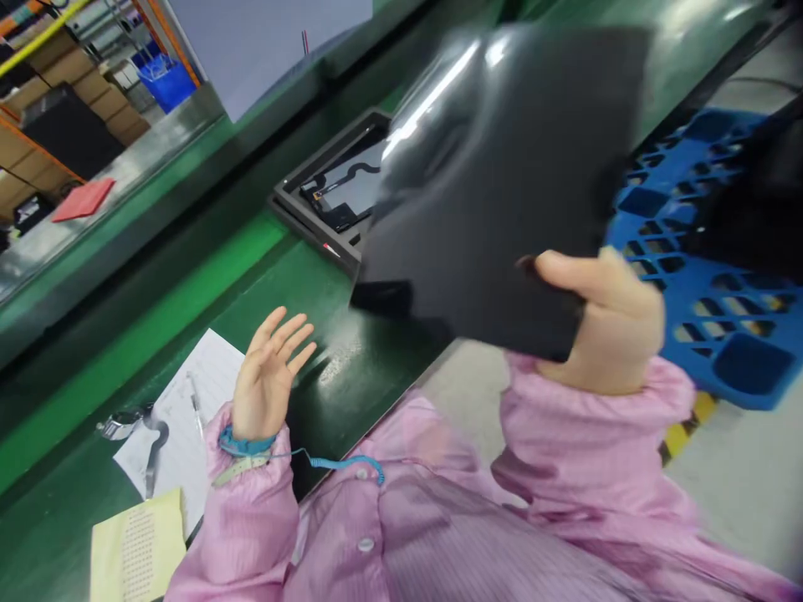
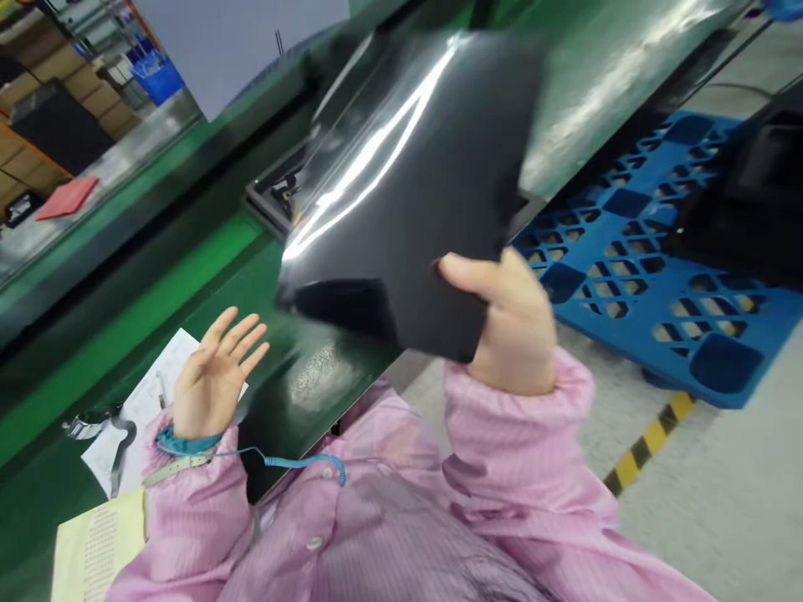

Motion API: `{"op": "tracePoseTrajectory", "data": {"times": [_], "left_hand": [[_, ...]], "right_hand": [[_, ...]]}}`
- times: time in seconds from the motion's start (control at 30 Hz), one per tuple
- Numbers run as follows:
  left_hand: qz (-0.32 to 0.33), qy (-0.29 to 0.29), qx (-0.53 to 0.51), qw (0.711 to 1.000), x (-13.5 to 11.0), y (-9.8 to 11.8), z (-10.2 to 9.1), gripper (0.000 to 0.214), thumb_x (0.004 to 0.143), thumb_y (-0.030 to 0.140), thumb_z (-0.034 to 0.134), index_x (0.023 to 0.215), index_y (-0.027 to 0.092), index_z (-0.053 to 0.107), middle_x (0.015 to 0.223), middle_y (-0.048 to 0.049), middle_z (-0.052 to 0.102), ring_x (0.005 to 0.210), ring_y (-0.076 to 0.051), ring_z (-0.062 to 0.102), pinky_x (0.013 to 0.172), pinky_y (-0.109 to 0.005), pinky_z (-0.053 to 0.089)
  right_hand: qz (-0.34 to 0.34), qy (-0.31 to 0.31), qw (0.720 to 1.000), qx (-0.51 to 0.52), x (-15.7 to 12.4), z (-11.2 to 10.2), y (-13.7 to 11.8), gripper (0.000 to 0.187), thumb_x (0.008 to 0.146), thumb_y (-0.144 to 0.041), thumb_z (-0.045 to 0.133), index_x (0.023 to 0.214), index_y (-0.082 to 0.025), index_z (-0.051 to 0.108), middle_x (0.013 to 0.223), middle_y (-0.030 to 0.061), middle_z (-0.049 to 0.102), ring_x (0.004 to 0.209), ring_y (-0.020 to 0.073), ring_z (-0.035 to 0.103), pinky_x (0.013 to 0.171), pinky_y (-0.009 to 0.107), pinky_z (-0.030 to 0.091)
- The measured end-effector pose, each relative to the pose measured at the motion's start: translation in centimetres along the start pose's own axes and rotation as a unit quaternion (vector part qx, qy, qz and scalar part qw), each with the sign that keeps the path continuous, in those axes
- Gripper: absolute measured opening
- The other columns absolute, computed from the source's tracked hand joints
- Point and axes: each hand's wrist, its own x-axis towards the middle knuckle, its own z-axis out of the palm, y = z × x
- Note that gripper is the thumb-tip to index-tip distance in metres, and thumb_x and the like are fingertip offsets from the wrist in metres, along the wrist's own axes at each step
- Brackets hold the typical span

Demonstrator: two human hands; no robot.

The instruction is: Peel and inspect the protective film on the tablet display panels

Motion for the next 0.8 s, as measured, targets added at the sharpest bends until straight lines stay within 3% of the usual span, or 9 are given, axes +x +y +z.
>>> {"op": "tracePoseTrajectory", "data": {"times": [0.07,0.13,0.23,0.43,0.63,0.8], "left_hand": [[-0.009,-0.032,0.04,0.999,1.1,-0.3,0.8,0.034,0.083,0.034,0.063,0.115,0.026,0.071,0.126,-0.0077,0.071,0.12,-0.025,0.064,0.099,-0.038,0.053],[-0.009,-0.056,0.086,0.995,2.3,-1.1,1.7,0.033,0.082,0.036,0.064,0.113,0.024,0.071,0.124,-0.0083,0.071,0.118,-0.025,0.064,0.098,-0.038,0.051],[-0.004,-0.057,0.146,0.988,3.8,-3.3,3.0,0.033,0.079,0.035,0.066,0.11,0.023,0.07,0.118,-0.0078,0.072,0.113,-0.023,0.065,0.094,-0.034,0.049],[-0.036,-0.06,0.088,0.994,4.7,-7.6,6.4,0.03,0.079,0.02,0.066,0.108,0.019,0.066,0.113,-0.0086,0.072,0.102,-0.018,0.069,0.093,-0.03,0.05],[-0.184,-0.128,-0.021,0.974,6.5,-7.1,11.8,0.022,0.097,0.032,0.054,0.104,0.013,0.064,0.098,-0.0132,0.074,0.088,-0.02,0.074,0.098,-0.038,0.052],[-0.168,-0.072,-0.009,0.983,8.8,-6.8,14.2,0.022,0.101,0.024,0.048,0.081,0.016,0.053,0.077,-0.003,0.067,0.086,-0.018,0.076,0.097,-0.034,0.055]], "right_hand": [[-0.067,0.05,0.996,0.024,2.6,-0.7,-0.1,0.032,0.066,-0.032,0.062,0.097,-0.028,0.062,0.084,0.0031,0.059,0.102,0.0224,0.064,0.081,0.039,0.06],[-0.106,0.049,0.993,0.026,4.9,-1.1,0.9,0.034,0.067,-0.032,0.063,0.1,-0.031,0.061,0.086,0.0015,0.06,0.108,0.0191,0.062,0.093,0.036,0.057],[-0.076,0.028,0.997,0.018,7.1,-1.3,3.9,0.042,0.064,-0.036,0.068,0.104,-0.03,0.058,0.09,0.0006,0.062,0.105,0.0168,0.06,0.098,0.036,0.053],[0.013,-0.006,0.999,0.038,6.7,0.0,7.8,0.05,0.061,-0.038,0.073,0.107,-0.03,0.056,0.107,-0.0002,0.065,0.11,0.0201,0.06,0.092,0.039,0.055],[0.008,0.027,0.997,0.072,6.7,2.2,8.3,0.066,0.059,-0.037,0.069,0.119,-0.027,0.047,0.128,0.0003,0.058,0.114,0.0171,0.061,0.098,0.037,0.057],[0.021,0.029,0.998,0.054,6.8,2.0,7.8,0.072,0.055,-0.035,0.069,0.121,-0.025,0.04,0.128,0.0033,0.057,0.109,0.0158,0.062,0.091,0.033,0.059]]}}
